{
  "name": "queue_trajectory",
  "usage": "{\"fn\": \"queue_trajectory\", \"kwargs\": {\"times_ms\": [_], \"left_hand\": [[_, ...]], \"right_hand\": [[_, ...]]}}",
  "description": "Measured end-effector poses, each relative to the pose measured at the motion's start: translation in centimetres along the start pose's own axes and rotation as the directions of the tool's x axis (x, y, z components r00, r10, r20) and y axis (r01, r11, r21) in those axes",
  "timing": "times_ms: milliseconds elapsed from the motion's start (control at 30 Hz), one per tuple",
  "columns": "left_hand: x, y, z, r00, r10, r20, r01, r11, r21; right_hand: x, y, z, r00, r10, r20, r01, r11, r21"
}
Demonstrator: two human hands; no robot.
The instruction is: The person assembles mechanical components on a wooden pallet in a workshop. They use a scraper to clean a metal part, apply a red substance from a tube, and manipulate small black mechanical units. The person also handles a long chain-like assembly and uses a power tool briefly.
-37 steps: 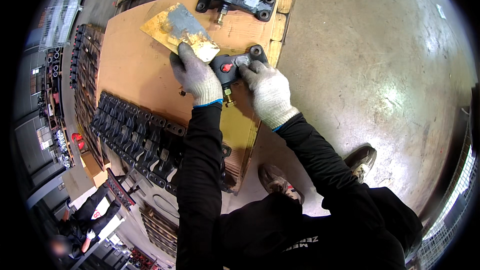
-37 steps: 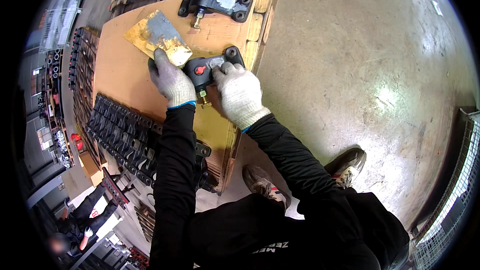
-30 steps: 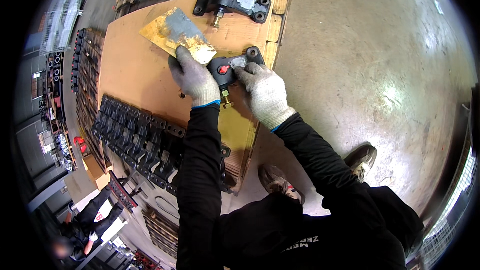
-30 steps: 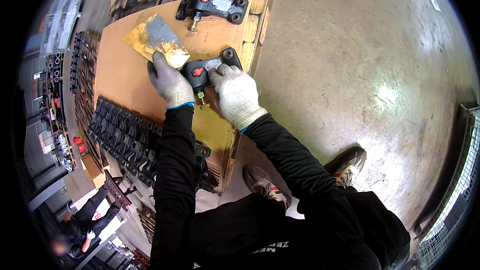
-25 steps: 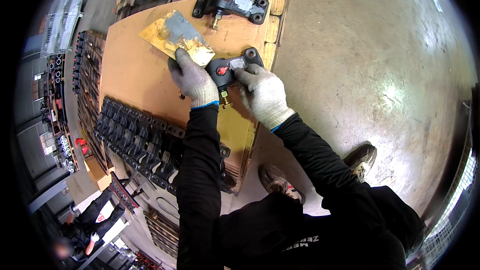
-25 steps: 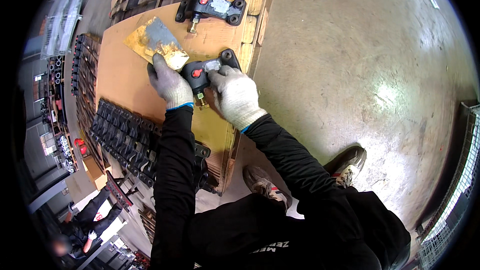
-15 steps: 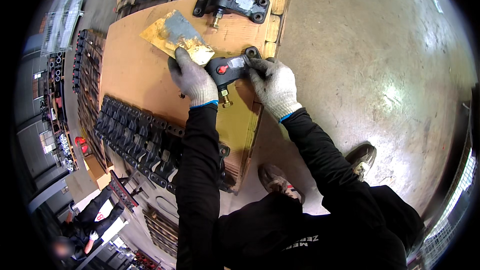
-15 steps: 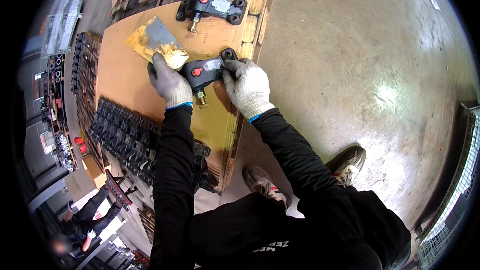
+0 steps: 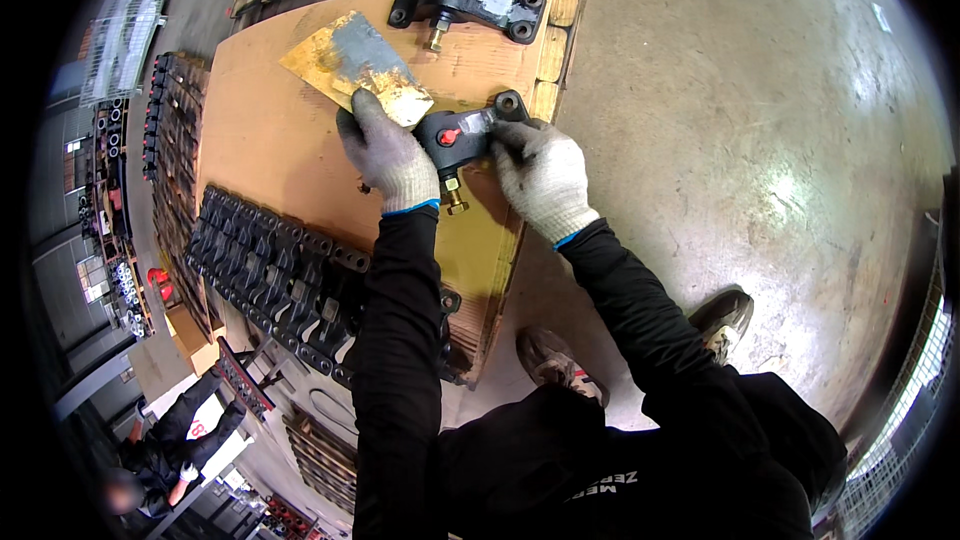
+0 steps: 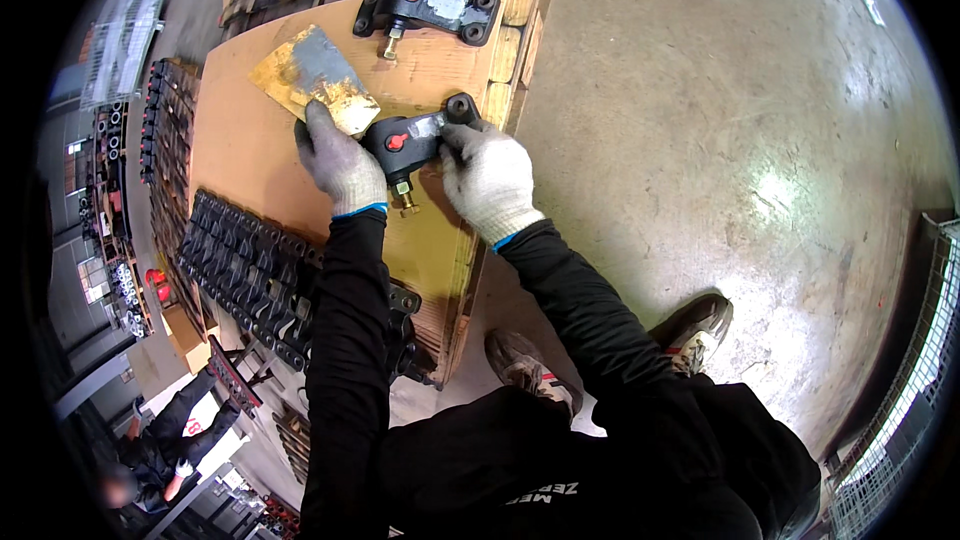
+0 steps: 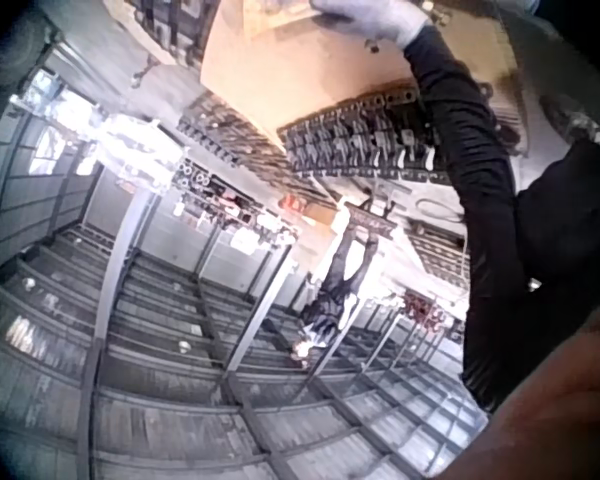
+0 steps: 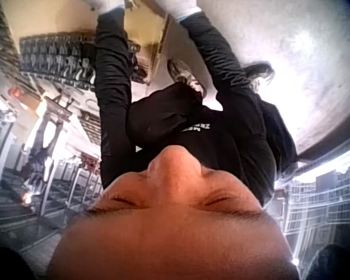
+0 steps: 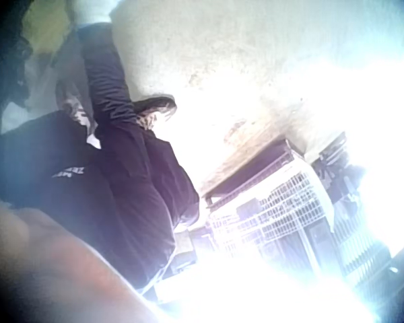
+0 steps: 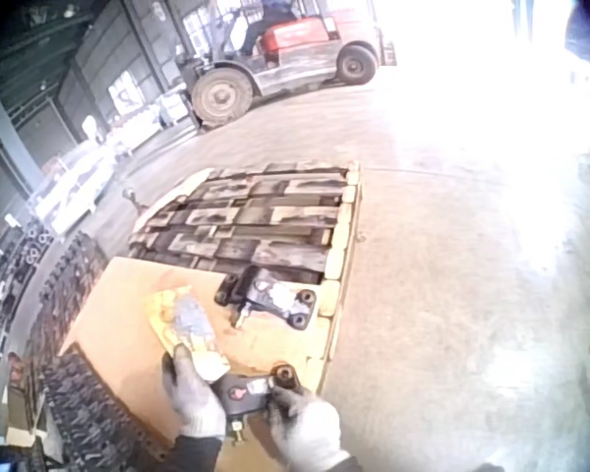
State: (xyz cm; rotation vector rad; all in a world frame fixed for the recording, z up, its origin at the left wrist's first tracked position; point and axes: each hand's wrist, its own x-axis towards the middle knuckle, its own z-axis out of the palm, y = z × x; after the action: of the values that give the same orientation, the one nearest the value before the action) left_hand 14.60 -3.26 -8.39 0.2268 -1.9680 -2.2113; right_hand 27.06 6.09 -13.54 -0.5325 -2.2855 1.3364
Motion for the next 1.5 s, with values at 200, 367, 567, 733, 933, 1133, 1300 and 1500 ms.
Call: {"fn": "queue_trajectory", "kwargs": {"times_ms": [200,367,567,733,933,1133,1300,1500], "left_hand": [[0.0,0.2,0.1,1.0,-0.009,-0.011,0.009,1.0,0.017],[0.1,-0.1,0.0,1.0,-0.003,-0.01,0.003,1.0,-0.007],[0.1,0.0,-0.2,1.0,-0.013,0.01,0.013,1.0,-0.024],[0.7,-0.7,-0.8,0.999,0.01,0.032,-0.009,0.998,-0.057],[0.5,-0.8,-0.6,0.999,0.012,0.03,-0.009,0.997,-0.075],[0.2,-0.4,-0.2,1.0,0.015,0.006,-0.014,0.999,-0.035],[0.2,-0.4,-0.2,1.0,0.009,-0.001,-0.009,1.0,0.014],[-0.1,0.0,0.2,1.0,0.006,-0.017,-0.006,0.999,0.033]], "right_hand": [[0.1,-0.1,0.0,0.997,0.056,-0.043,-0.059,0.996,-0.073],[0.0,-0.9,-0.2,0.995,0.093,-0.021,-0.094,0.989,-0.113],[-0.8,-0.9,-0.8,0.994,0.093,-0.049,-0.093,0.996,0.0],[-0.8,-1.0,-0.3,0.997,0.041,-0.068,-0.041,0.999,0.013],[-0.6,-1.1,0.2,0.998,0.057,-0.007,-0.058,0.994,-0.098],[-0.1,-1.5,-0.2,0.987,-0.016,0.158,0.058,0.964,-0.26],[0.0,-2.0,-0.5,0.969,-0.109,0.22,0.171,0.943,-0.286],[0.1,-2.7,-0.6,0.95,-0.151,0.273,0.226,0.935,-0.273]]}}
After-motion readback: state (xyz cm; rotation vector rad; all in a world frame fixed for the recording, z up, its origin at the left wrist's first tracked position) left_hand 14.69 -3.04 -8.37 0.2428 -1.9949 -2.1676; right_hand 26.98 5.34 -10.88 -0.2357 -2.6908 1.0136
